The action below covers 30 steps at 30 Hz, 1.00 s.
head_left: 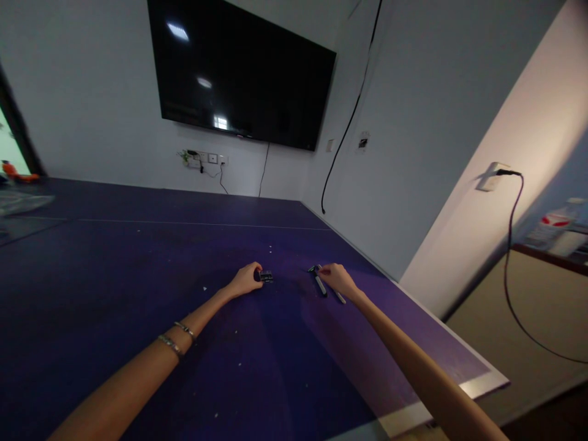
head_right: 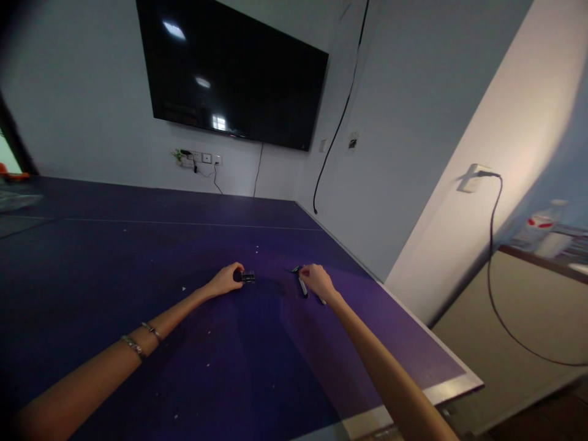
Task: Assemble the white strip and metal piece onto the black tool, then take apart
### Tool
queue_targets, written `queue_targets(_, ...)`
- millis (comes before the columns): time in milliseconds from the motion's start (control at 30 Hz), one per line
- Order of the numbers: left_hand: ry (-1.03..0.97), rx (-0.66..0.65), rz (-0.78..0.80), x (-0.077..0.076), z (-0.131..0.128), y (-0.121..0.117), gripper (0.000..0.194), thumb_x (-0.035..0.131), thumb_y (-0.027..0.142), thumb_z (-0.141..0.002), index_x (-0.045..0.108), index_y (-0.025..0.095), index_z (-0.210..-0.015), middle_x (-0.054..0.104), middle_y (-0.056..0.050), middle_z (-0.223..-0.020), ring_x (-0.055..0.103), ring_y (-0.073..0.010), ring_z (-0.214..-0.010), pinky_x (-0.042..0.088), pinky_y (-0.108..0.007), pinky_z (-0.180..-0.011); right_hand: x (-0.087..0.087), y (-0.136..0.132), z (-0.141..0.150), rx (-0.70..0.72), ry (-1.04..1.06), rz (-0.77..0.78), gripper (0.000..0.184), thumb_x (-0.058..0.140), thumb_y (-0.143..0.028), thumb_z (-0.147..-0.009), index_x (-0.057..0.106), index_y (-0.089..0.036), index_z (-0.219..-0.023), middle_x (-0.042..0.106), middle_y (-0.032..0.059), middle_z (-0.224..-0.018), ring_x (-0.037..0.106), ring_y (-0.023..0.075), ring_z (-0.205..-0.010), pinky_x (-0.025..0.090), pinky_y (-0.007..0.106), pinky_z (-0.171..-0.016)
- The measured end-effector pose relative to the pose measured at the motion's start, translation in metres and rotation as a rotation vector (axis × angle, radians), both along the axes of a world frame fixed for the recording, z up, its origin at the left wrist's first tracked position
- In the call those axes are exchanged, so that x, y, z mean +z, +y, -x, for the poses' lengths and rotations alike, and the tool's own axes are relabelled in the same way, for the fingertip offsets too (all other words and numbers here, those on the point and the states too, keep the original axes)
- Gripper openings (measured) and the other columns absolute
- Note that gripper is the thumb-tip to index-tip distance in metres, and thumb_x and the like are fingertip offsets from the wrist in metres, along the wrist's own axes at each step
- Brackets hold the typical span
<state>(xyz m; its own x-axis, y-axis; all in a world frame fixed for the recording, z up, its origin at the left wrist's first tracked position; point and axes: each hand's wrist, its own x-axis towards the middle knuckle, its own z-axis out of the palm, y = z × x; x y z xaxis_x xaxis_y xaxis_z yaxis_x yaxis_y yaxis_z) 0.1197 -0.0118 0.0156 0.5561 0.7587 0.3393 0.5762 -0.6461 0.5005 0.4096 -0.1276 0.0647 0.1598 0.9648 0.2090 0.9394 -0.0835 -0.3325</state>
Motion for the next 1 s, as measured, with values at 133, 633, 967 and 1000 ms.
queue_targets(133,-0.06,-0.065,0.002,0.006,-0.003,-0.016,0.034,0.062,0.027,-0.063,0.05,0.018,-0.093,0.059,-0.004,-0.091,0.056,-0.0181,-0.082,0.042,-0.03,-0.075,0.005,-0.002,0.025,0.345,0.005,-0.066,0.036,0.059,-0.033,-0.075,0.063,-0.019,-0.107,0.065,0.0074,-0.099,0.062,0.0168,-0.081,0.047,0.027,-0.073)
queue_targets(633,-0.138,-0.258,-0.106,0.027,-0.036,-0.069,0.043,0.066,0.027,-0.064,0.048,0.018,-0.102,0.057,-0.007,-0.102,0.055,-0.0222,-0.094,0.043,-0.036,-0.084,0.013,-0.001,0.058,0.664,-0.088,-0.043,0.039,0.066,-0.038,-0.069,0.061,-0.02,-0.103,0.058,0.0062,-0.1,0.055,0.0186,-0.093,0.043,0.03,-0.082)
queue_targets(967,-0.05,-0.045,-0.106,0.012,-0.007,-0.038,0.04,0.049,0.035,-0.08,0.045,0.016,-0.114,0.05,-0.013,-0.123,0.045,-0.0244,-0.117,0.032,-0.04,-0.1,0.029,0.022,-0.04,0.415,-0.09,0.137,0.054,0.068,-0.032,-0.064,0.059,-0.014,-0.115,0.059,0.0105,-0.109,0.057,0.0198,-0.091,0.044,0.028,-0.082)
queue_targets(1000,-0.027,-0.023,-0.107,0.01,-0.003,-0.036,0.037,0.048,0.035,-0.081,0.046,0.016,-0.113,0.051,-0.013,-0.121,0.046,-0.0242,-0.115,0.033,-0.04,-0.099,0.028,0.024,-0.052,0.359,-0.097,0.162,0.054,0.068,-0.03,-0.064,0.059,-0.014,-0.115,0.06,0.0106,-0.109,0.058,0.0202,-0.09,0.044,0.028,-0.081)
